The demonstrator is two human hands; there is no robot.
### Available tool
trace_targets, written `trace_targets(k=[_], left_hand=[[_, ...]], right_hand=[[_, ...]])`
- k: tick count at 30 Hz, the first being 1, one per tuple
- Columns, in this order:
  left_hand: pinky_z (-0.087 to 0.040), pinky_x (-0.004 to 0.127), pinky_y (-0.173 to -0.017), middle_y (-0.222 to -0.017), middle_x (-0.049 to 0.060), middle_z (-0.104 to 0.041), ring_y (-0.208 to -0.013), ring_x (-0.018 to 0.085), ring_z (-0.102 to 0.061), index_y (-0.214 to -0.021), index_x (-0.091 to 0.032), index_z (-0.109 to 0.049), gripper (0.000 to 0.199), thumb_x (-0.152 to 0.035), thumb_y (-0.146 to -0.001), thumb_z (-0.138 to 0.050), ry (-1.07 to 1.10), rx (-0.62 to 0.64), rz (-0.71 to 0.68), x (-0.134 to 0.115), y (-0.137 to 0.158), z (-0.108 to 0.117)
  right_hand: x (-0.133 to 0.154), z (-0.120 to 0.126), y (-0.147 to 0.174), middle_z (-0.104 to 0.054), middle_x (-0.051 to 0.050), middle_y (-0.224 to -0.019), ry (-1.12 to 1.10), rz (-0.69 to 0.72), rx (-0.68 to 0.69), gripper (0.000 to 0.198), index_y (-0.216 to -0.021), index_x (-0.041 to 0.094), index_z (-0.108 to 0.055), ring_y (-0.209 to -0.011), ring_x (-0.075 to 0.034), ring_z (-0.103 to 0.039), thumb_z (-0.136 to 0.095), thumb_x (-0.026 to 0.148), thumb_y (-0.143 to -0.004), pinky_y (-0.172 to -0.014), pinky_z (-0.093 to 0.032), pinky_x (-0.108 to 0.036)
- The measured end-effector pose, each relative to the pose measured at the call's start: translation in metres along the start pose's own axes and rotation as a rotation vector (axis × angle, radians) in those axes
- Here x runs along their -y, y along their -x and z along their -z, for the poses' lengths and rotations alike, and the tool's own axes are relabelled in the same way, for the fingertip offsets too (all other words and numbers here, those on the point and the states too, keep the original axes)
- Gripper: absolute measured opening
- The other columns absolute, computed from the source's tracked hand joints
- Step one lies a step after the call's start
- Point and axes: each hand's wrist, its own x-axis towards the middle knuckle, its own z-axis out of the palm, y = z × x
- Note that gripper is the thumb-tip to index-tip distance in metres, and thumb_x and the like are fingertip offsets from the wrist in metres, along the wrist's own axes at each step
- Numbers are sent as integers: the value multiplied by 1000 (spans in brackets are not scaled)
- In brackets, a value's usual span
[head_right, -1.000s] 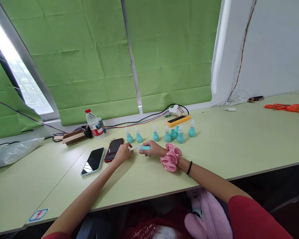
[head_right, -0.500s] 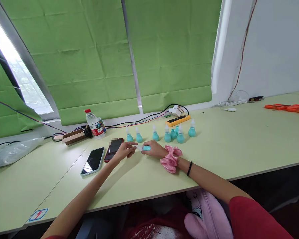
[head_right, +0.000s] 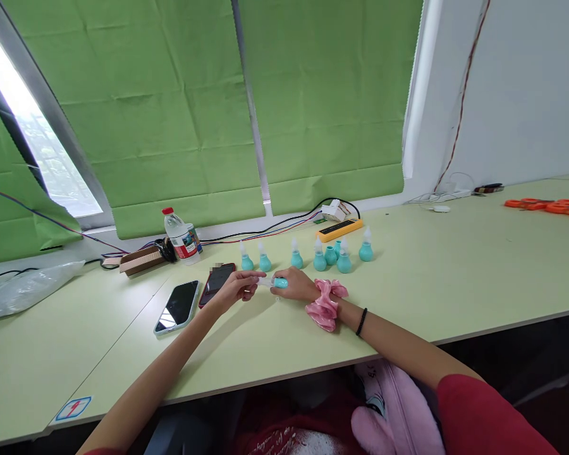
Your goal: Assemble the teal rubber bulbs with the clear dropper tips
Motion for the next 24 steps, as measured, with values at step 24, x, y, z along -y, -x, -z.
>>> trace_targets(k=[24], left_hand=[[-44,24,-53,-64,5,-58,-52,10,-53,-90,-9,-56,38,-32,-61,-65,-81,-117,-29,3,-1,2]], right_hand=[[3,0,1,-62,-2,-66,9,-10,-41,18,-80,15,-62,-57,-11,-52,-54,27,-69,-57,-36,-20]])
